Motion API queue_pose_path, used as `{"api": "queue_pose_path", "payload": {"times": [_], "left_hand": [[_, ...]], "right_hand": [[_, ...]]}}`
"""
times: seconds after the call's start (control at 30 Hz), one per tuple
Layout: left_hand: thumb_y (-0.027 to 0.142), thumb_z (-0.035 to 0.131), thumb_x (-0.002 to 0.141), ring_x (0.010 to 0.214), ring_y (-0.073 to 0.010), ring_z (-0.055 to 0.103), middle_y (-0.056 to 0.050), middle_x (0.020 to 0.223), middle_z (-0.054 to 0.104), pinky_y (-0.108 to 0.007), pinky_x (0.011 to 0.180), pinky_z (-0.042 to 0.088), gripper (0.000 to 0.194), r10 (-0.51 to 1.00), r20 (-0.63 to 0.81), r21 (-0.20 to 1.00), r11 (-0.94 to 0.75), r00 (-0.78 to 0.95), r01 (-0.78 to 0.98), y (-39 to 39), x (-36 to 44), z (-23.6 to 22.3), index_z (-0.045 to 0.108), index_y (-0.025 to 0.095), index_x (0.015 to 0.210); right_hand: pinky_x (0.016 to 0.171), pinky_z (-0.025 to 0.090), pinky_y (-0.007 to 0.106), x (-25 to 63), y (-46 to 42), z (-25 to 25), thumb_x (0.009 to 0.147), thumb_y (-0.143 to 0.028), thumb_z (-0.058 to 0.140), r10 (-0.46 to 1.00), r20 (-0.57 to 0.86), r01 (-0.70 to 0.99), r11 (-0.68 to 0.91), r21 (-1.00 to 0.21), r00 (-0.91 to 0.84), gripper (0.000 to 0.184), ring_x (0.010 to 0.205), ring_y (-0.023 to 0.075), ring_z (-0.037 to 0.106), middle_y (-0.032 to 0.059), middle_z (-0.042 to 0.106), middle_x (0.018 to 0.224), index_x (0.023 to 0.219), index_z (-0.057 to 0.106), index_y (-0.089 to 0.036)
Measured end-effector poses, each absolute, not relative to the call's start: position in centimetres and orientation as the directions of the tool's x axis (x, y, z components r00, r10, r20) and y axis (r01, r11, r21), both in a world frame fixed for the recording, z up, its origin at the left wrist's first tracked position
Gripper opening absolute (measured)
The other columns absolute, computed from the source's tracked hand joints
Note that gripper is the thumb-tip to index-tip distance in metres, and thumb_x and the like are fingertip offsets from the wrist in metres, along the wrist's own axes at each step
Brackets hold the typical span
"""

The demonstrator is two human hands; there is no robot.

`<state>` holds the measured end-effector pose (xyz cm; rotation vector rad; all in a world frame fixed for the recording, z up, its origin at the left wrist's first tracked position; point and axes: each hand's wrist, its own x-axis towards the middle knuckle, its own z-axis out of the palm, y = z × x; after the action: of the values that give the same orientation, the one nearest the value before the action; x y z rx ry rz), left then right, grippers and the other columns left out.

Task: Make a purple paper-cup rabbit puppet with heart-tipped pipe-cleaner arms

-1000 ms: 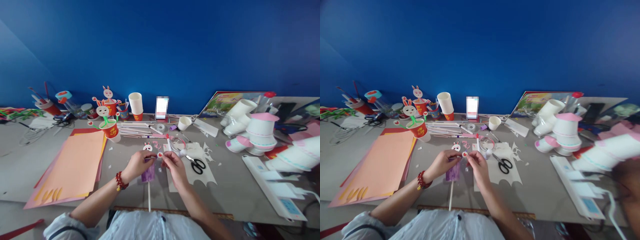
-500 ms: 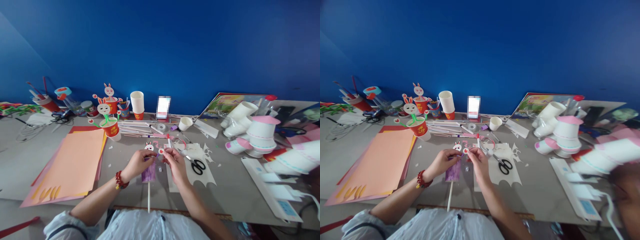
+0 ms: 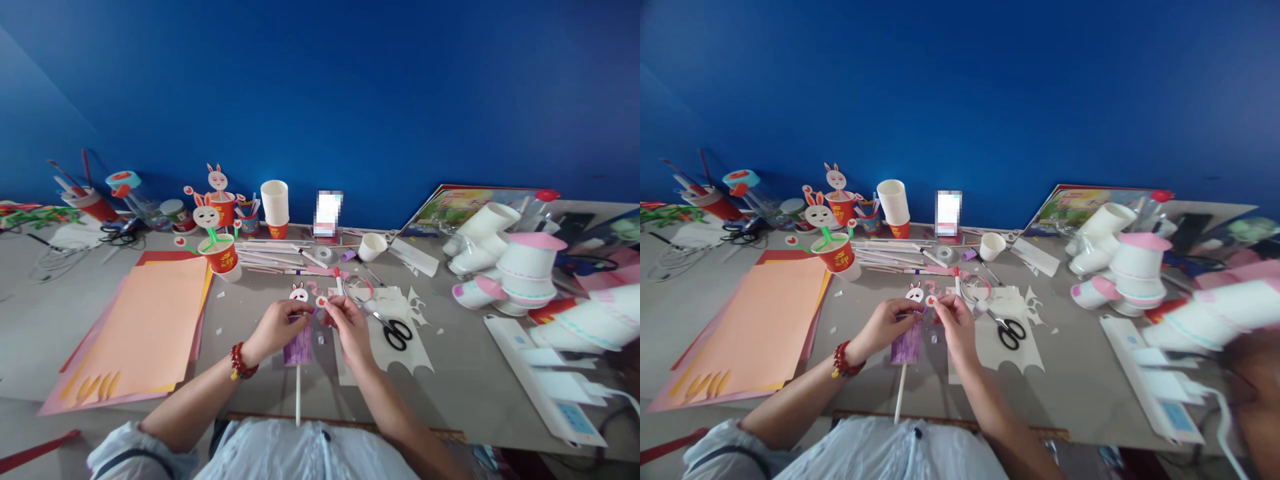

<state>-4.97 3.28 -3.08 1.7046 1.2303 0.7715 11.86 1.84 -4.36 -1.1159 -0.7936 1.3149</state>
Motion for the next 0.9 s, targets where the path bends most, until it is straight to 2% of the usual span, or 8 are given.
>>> {"api": "queue_pose_path", "payload": {"times": [0.3, 0.5, 0.73, 0.9], "left_hand": [[0.021, 0.06, 0.082, 0.071, -0.0151, 0.066, -0.003, 0.082, 0.075, -0.02, 0.065, 0.046, 0.023, 0.949, -0.013, 0.9, -0.125, 0.314, 0.417, 3.2, -4.9, -3.0, 0.076, 0.017, 0.097], [0.022, 0.06, 0.082, 0.077, -0.0172, 0.068, -0.004, 0.088, 0.076, -0.022, 0.069, 0.048, 0.023, 0.945, -0.024, 0.909, -0.115, 0.325, 0.402, 3.3, -5.0, -3.0, 0.076, 0.016, 0.098], [0.022, 0.061, 0.082, 0.076, -0.017, 0.068, -0.005, 0.086, 0.076, -0.021, 0.068, 0.048, 0.022, 0.947, -0.017, 0.912, -0.117, 0.321, 0.393, 3.3, -4.9, -2.8, 0.076, 0.015, 0.097], [0.02, 0.06, 0.083, 0.075, -0.0165, 0.067, -0.004, 0.086, 0.076, -0.021, 0.068, 0.047, 0.022, 0.947, -0.003, 0.912, -0.13, 0.322, 0.388, 3.2, -4.9, -2.8, 0.076, 0.016, 0.096]], "right_hand": [[0.056, 0.047, 0.026, 11.9, 2.0, -5.2, 0.079, -0.04, 0.076, 0.986, -0.089, -0.245, -0.052, -0.968, 0.141, 0.024, 0.058, 0.0123, 0.053, -0.002, 0.06, 0.073, 0.075, 0.063, -0.021], [0.055, 0.046, 0.026, 11.9, 2.0, -5.4, 0.079, -0.044, 0.075, 0.985, -0.056, -0.191, -0.025, -0.981, 0.16, 0.027, 0.056, 0.0123, 0.053, -0.0004, 0.062, 0.077, 0.073, 0.061, -0.021], [0.056, 0.046, 0.025, 11.7, 1.9, -5.1, 0.08, -0.039, 0.075, 0.986, -0.036, -0.216, 0.0, -0.976, 0.161, 0.025, 0.056, 0.0109, 0.053, -0.001, 0.062, 0.079, 0.072, 0.06, -0.021], [0.055, 0.045, 0.025, 11.6, 1.8, -4.8, 0.078, -0.038, 0.077, 0.985, -0.087, -0.264, -0.045, -0.963, 0.149, 0.024, 0.055, 0.0113, 0.055, -0.0042, 0.059, 0.07, 0.078, 0.059, -0.022]]}}
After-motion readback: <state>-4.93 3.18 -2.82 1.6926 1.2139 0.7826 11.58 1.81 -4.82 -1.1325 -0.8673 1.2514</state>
